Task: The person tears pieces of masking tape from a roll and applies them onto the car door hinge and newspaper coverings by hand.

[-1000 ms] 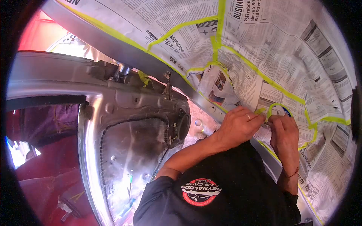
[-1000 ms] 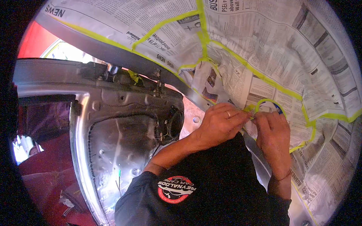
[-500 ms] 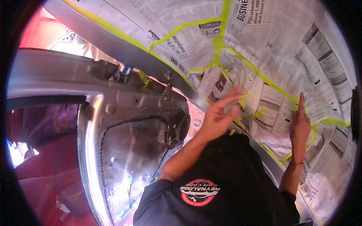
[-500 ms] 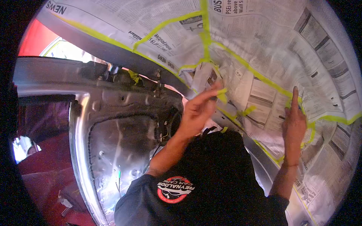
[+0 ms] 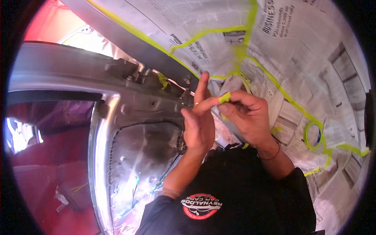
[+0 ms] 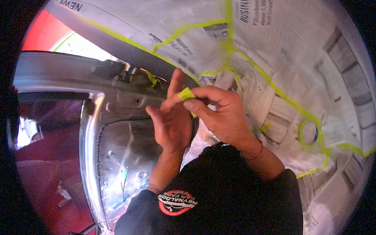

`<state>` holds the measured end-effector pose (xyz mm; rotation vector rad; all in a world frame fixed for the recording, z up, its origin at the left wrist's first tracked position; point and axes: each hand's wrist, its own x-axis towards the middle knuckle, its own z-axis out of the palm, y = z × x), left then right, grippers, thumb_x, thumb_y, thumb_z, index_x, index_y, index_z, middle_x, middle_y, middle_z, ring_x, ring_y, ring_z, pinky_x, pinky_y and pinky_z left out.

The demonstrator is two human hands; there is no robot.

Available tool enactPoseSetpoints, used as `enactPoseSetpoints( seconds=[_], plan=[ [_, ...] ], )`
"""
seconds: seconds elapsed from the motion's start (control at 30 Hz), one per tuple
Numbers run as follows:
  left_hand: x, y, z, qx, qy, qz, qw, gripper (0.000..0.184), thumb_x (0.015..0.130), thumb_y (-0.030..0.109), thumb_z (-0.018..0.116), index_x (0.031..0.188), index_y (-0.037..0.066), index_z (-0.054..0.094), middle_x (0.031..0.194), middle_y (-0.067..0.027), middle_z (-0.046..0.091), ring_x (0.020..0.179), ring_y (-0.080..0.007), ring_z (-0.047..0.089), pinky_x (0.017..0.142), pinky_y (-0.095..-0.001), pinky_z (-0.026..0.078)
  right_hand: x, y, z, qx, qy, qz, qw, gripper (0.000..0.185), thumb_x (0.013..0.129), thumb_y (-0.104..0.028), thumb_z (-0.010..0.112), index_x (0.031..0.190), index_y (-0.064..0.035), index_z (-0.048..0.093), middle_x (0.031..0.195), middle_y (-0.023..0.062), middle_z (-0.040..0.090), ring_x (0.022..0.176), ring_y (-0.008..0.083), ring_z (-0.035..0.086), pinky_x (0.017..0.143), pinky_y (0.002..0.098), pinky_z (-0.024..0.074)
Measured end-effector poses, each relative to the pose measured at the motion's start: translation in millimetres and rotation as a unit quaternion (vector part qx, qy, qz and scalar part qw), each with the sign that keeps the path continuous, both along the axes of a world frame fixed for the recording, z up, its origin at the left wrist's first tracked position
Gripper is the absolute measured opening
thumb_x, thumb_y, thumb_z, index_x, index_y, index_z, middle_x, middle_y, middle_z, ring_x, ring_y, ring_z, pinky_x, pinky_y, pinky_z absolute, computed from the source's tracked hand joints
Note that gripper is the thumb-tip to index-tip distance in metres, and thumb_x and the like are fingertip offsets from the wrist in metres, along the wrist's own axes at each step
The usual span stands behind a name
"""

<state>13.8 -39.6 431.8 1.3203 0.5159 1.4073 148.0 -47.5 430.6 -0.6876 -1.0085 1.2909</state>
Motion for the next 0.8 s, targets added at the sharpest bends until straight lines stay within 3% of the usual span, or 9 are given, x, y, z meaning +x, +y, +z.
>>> enactPoseSetpoints(
  seconds=[0.07,0.13,0.2,0.27,0.37,0.43,0.53,0.6,0.8],
  plan=[
    [-14,2,8,0.024,0.015,0.035,0.999,0.073,0.098,0.059,0.019,0.116,0.006,0.065,0.155,-0.0196,0.020,0.144,-0.0354,0.015,0.116,-0.0488,0.007,-6,18,5,0.011,-0.060,0.021,0.998,0.024,0.082,-0.006,0.070,0.104,0.0019,0.066,0.089,0.0068,0.068,0.082,0.0114,0.063,0.072,0.0271,0.0498],
    [-34,-2,16,0.133,0.267,0.266,0.917,0.061,0.101,0.048,0.028,0.119,0.003,0.064,0.152,-0.0245,0.023,0.141,-0.0378,0.022,0.112,-0.0484,0.021,-11,40,12,0.045,-0.160,0.081,0.983,0.015,0.083,-0.009,0.070,0.093,0.0028,0.068,0.083,0.0096,0.069,0.074,0.0109,0.063,0.064,0.0278,0.0487],
    [-56,-26,39,0.243,0.611,0.479,0.582,0.045,0.102,0.035,0.036,0.124,0.004,0.060,0.148,-0.0250,0.032,0.139,-0.0376,0.029,0.114,-0.0468,0.022,-36,63,-18,0.048,-0.133,0.114,0.983,0.019,0.085,-0.016,0.068,0.095,-0.0001,0.068,0.082,0.0142,0.069,0.071,0.0179,0.065,0.064,0.0310,0.0495],
    [-90,-40,38,0.252,0.427,0.664,0.561,0.037,0.099,0.025,0.048,0.129,0.005,0.057,0.146,-0.0258,0.035,0.137,-0.0368,0.032,0.113,-0.0436,0.024,-59,85,-51,0.033,-0.251,0.086,0.964,0.022,0.086,-0.024,0.066,0.093,-0.0026,0.069,0.076,0.0166,0.067,0.069,0.0269,0.066,0.065,0.0359,0.0501],
    [-129,-51,72,0.282,0.447,0.728,0.437,0.040,0.094,0.022,0.057,0.131,0.005,0.055,0.143,-0.0233,0.040,0.136,-0.0354,0.033,0.113,-0.0492,0.021,-95,119,-122,-0.047,-0.317,0.118,0.940,0.025,0.086,-0.028,0.065,0.089,-0.0036,0.069,0.072,0.0185,0.065,0.067,0.0324,0.065,0.064,0.0392,0.0501],
    [-137,-47,74,0.246,0.694,0.646,0.202,0.045,0.093,0.031,0.058,0.131,0.007,0.055,0.142,-0.0188,0.044,0.136,-0.0341,0.035,0.112,-0.0562,0.016,-125,142,-128,-0.057,-0.286,0.149,0.945,0.025,0.086,-0.029,0.065,0.087,-0.0037,0.069,0.071,0.0183,0.065,0.065,0.0321,0.065,0.062,0.0394,0.0495],
    [-144,-40,66,0.217,0.704,0.656,0.165,0.048,0.095,0.035,0.055,0.132,0.004,0.050,0.144,-0.0206,0.041,0.135,-0.0392,0.033,0.109,-0.0597,0.014,-151,158,-123,-0.075,-0.231,0.165,0.956,0.027,0.086,-0.031,0.064,0.085,-0.0046,0.070,0.069,0.0176,0.064,0.060,0.0307,0.063,0.058,0.0403,0.0469],
    [-150,-34,61,0.228,0.690,0.666,0.169,0.047,0.095,0.038,0.052,0.129,0.005,0.053,0.142,-0.0205,0.044,0.135,-0.0381,0.035,0.109,-0.0564,0.014,-156,166,-119,-0.106,-0.281,0.242,0.923,0.031,0.089,-0.032,0.065,0.085,-0.0014,0.068,0.061,0.0038,0.061,0.057,0.0094,0.053,0.055,0.0292,0.0428],
    [-153,-32,61,0.255,0.676,0.673,0.158,0.045,0.096,0.040,0.050,0.126,0.006,0.056,0.137,-0.0169,0.050,0.128,-0.0351,0.044,0.108,-0.0529,0.020,-168,174,-132,-0.080,-0.283,0.190,0.937,0.032,0.090,-0.033,0.064,0.087,-0.0021,0.069,0.058,0.0009,0.056,0.054,0.0074,0.048,0.050,0.0287,0.0378]
  ],
)
